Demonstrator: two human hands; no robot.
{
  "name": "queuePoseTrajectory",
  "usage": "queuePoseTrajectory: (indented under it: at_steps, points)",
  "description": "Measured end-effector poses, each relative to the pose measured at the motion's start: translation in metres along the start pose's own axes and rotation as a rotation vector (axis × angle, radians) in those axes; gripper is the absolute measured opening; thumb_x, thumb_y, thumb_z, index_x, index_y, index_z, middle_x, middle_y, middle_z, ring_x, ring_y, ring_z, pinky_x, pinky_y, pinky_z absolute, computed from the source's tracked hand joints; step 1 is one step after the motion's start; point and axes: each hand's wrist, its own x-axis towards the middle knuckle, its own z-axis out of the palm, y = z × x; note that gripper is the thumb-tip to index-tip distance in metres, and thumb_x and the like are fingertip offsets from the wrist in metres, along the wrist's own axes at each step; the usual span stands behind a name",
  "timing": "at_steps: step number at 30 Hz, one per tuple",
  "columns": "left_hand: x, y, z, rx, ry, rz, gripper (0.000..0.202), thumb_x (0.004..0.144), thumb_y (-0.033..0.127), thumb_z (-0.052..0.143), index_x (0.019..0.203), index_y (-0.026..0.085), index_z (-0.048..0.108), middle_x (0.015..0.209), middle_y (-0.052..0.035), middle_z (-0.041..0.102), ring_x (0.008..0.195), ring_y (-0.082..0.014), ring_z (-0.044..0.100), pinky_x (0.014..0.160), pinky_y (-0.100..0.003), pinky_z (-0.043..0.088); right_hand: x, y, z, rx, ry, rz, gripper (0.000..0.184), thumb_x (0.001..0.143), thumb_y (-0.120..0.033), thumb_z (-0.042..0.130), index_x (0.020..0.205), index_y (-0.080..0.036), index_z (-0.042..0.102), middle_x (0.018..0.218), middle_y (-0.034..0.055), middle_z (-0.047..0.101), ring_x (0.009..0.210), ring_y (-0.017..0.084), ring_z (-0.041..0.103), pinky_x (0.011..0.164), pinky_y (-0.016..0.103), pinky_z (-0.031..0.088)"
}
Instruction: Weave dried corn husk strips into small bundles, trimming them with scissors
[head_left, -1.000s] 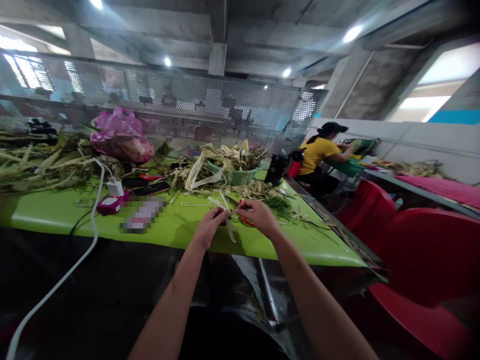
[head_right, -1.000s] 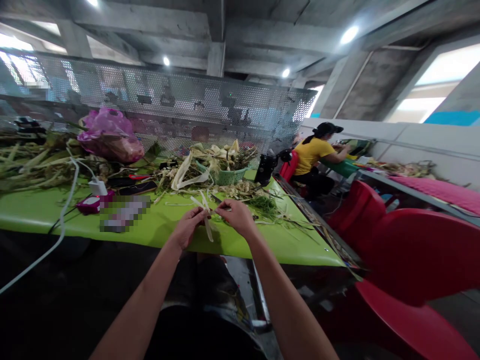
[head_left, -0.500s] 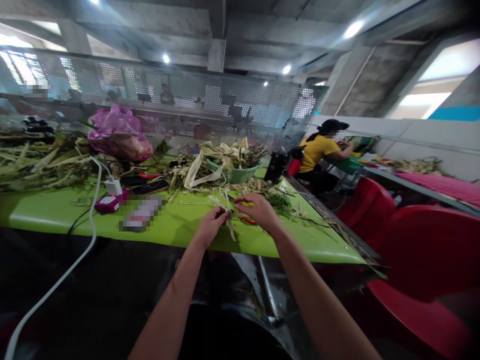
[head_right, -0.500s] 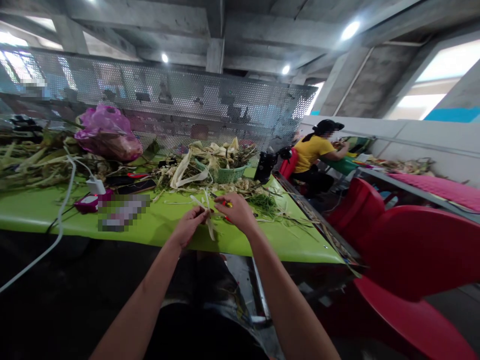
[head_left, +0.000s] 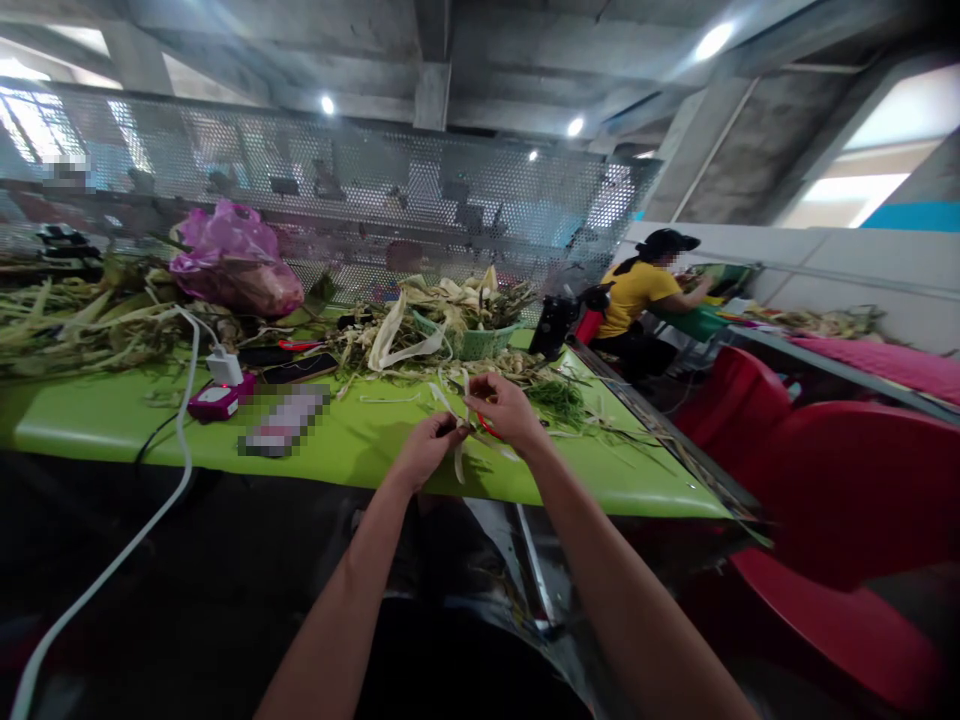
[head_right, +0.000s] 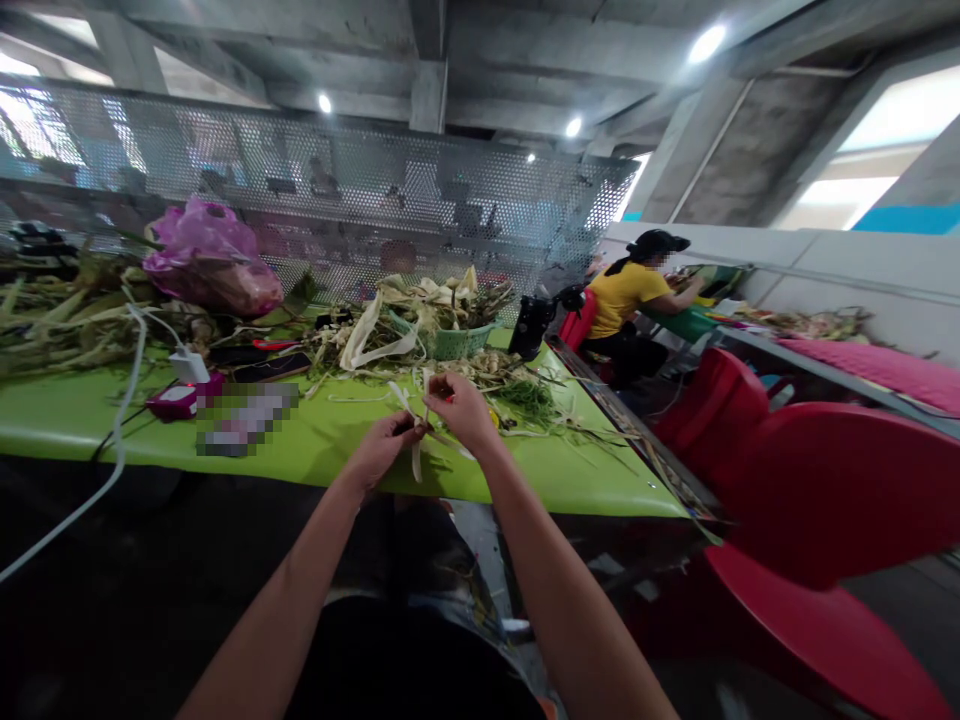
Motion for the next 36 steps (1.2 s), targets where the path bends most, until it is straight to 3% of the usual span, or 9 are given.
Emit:
queuePoseTrajectory:
  at_steps: [2, 4, 9, 21, 25, 27, 30, 32, 36]
  points:
    - [0.0, 0.0, 0.001, -0.037, -0.016, -0.007, 0.034, 0.068, 0.047, 0.07, 0.076, 0.015, 0.063, 0.07, 0.0011, 0.056, 0.07, -0.013, 0.048, 0.067, -0.024, 0.036, 0.002, -0.007, -0.004, -0.003, -0.059, -0.044, 0.04, 0.071, -0.036, 0.067, 0.106, -0.017, 0.06, 0.101, 0.0058, 0.063, 0.079, 0.016, 0.057, 0.071, 0.028, 0.046]
    - [0.0, 0.0, 0.003, -0.082, -0.024, -0.018, 0.038, 0.066, 0.049, 0.071, 0.079, 0.014, 0.064, 0.072, 0.0002, 0.059, 0.073, -0.0141, 0.051, 0.069, -0.025, 0.038, 0.005, -0.015, -0.007, -0.069, -0.152, -0.074, 0.041, 0.072, -0.037, 0.067, 0.108, -0.018, 0.061, 0.104, 0.0063, 0.063, 0.083, 0.017, 0.057, 0.074, 0.029, 0.045]
    - [0.001, 0.001, 0.004, -0.114, -0.021, -0.009, 0.042, 0.063, 0.046, 0.074, 0.09, 0.015, 0.068, 0.086, -0.0039, 0.066, 0.085, -0.0174, 0.055, 0.08, -0.028, 0.04, 0.015, -0.021, -0.002, -0.084, -0.39, 0.041, 0.017, 0.068, -0.031, 0.067, 0.073, -0.015, 0.068, 0.066, 0.0013, 0.064, 0.061, 0.015, 0.057, 0.057, 0.024, 0.042]
    - [0.001, -0.005, 0.002, -0.12, 0.007, -0.059, 0.036, 0.06, 0.046, 0.076, 0.074, 0.015, 0.067, 0.065, 0.0009, 0.057, 0.064, -0.011, 0.049, 0.061, -0.023, 0.037, 0.021, -0.019, 0.015, -0.016, -0.148, 0.032, 0.017, 0.068, -0.03, 0.067, 0.073, -0.014, 0.065, 0.068, 0.0014, 0.062, 0.068, 0.016, 0.056, 0.064, 0.027, 0.043]
    - [0.003, -0.004, -0.002, -0.232, 0.102, -0.053, 0.037, 0.064, 0.047, 0.074, 0.082, 0.016, 0.069, 0.071, -0.0001, 0.061, 0.064, -0.0092, 0.05, 0.063, -0.022, 0.04, 0.003, -0.034, 0.005, -0.127, 0.204, -0.157, 0.034, 0.073, -0.032, 0.066, 0.104, -0.017, 0.062, 0.107, 0.0087, 0.06, 0.091, 0.02, 0.055, 0.083, 0.032, 0.042]
    - [0.005, -0.004, -0.004, -0.33, 0.141, -0.058, 0.036, 0.066, 0.046, 0.073, 0.086, 0.016, 0.07, 0.075, -0.0016, 0.064, 0.067, -0.0098, 0.054, 0.067, -0.022, 0.042, -0.01, -0.038, 0.0, -0.139, 0.318, -0.182, 0.03, 0.078, -0.034, 0.062, 0.104, -0.018, 0.06, 0.106, 0.009, 0.059, 0.089, 0.019, 0.055, 0.081, 0.032, 0.043]
    - [0.007, -0.004, -0.004, -0.458, 0.17, -0.076, 0.034, 0.067, 0.042, 0.073, 0.088, 0.016, 0.071, 0.081, -0.0037, 0.067, 0.072, -0.0119, 0.058, 0.073, -0.025, 0.045, -0.03, -0.029, -0.001, -0.107, 0.182, -0.112, 0.018, 0.083, -0.036, 0.057, 0.086, -0.019, 0.062, 0.083, 0.0042, 0.062, 0.075, 0.017, 0.056, 0.07, 0.028, 0.043]
    - [0.006, -0.005, -0.003, -0.486, 0.185, -0.08, 0.032, 0.068, 0.04, 0.072, 0.089, 0.016, 0.072, 0.084, -0.0044, 0.069, 0.074, -0.013, 0.06, 0.076, -0.027, 0.046, -0.037, -0.017, 0.003, -0.093, 0.078, -0.039, 0.018, 0.081, -0.036, 0.058, 0.082, -0.018, 0.062, 0.076, 0.0023, 0.063, 0.069, 0.016, 0.055, 0.065, 0.027, 0.042]
    - [0.004, -0.004, -0.003, -0.496, 0.183, -0.083, 0.031, 0.072, 0.039, 0.07, 0.092, 0.016, 0.071, 0.085, -0.004, 0.069, 0.075, -0.0133, 0.06, 0.08, -0.029, 0.046, -0.041, 0.005, 0.015, -0.009, 0.017, 0.136, 0.027, 0.077, -0.045, 0.06, 0.08, -0.017, 0.062, 0.071, 0.0012, 0.062, 0.064, 0.015, 0.053, 0.059, 0.026, 0.039]
